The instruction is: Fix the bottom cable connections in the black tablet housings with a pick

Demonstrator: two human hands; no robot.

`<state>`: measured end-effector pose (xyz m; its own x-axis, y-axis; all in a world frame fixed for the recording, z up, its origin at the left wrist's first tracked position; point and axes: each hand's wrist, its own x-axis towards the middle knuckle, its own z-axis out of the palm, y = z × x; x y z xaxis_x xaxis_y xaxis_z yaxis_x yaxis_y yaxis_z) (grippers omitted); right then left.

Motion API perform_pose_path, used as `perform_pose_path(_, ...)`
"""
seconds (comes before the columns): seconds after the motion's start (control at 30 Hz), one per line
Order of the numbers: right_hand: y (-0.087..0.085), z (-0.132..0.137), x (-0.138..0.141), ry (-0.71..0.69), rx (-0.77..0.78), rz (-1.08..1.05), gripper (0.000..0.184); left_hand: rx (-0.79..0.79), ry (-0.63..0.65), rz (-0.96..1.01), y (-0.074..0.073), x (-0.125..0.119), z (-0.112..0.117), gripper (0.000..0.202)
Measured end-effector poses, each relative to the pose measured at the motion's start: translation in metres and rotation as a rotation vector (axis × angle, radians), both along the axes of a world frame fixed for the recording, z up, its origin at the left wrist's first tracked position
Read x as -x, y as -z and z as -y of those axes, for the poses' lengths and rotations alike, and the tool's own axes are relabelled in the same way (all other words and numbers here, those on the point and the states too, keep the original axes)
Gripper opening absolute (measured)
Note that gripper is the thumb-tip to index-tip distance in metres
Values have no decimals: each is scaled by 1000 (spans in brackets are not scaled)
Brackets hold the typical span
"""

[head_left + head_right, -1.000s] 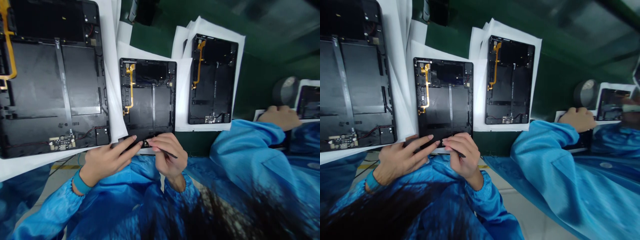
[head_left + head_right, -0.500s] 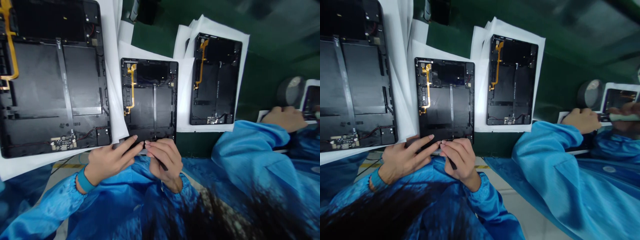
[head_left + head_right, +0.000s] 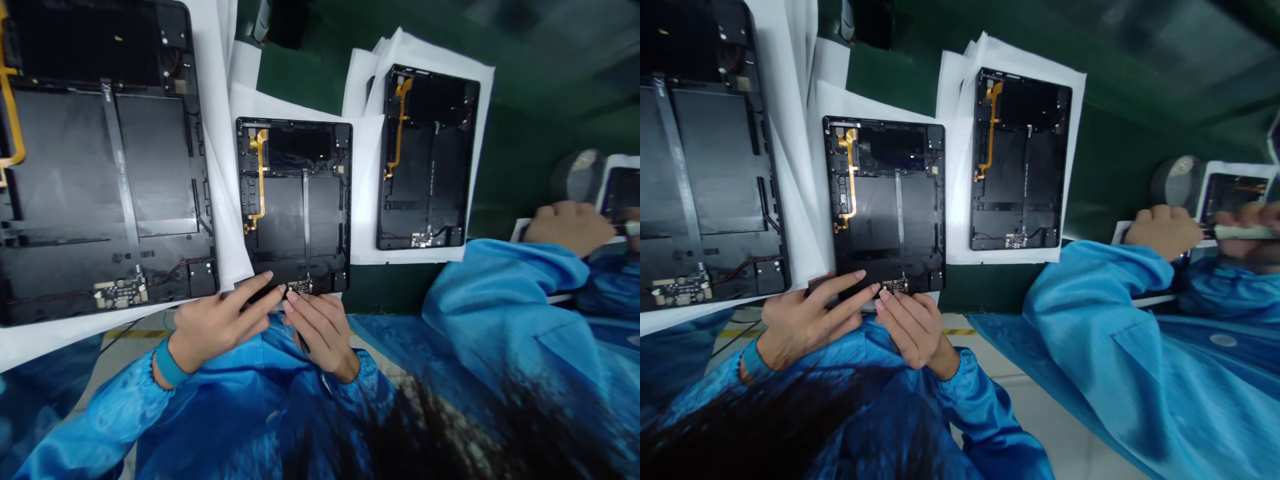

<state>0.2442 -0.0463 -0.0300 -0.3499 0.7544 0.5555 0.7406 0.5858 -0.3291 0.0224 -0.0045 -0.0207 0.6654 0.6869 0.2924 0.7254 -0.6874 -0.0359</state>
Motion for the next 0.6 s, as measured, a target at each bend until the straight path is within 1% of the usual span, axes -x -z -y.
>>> perform_pose_path(0.07,3,5,-2,4,6,-45,23,-49,3,-61,1,2,1,45)
perform_pose_path(0.13,4,10,-2,35,32,-105,25,-83,-5,-53,2,3,1,42)
perform_pose_path(0.27,2,12,3,119,72,-154,39,-86,5,139,1,3,-1,34)
perform_pose_path(0.37,-4,8,7,136,97,-154,47,-76,25,195,0,2,-5,32)
perform_pose_path(0.43,-8,5,9,139,126,-140,52,-105,56,218,0,2,-7,27)
perform_pose_path(0.53,-10,1,9,125,138,-128,55,-125,98,275,2,2,-8,21)
perform_pose_path(0.6,-9,0,8,122,132,-147,54,-67,109,336,2,5,-7,21)
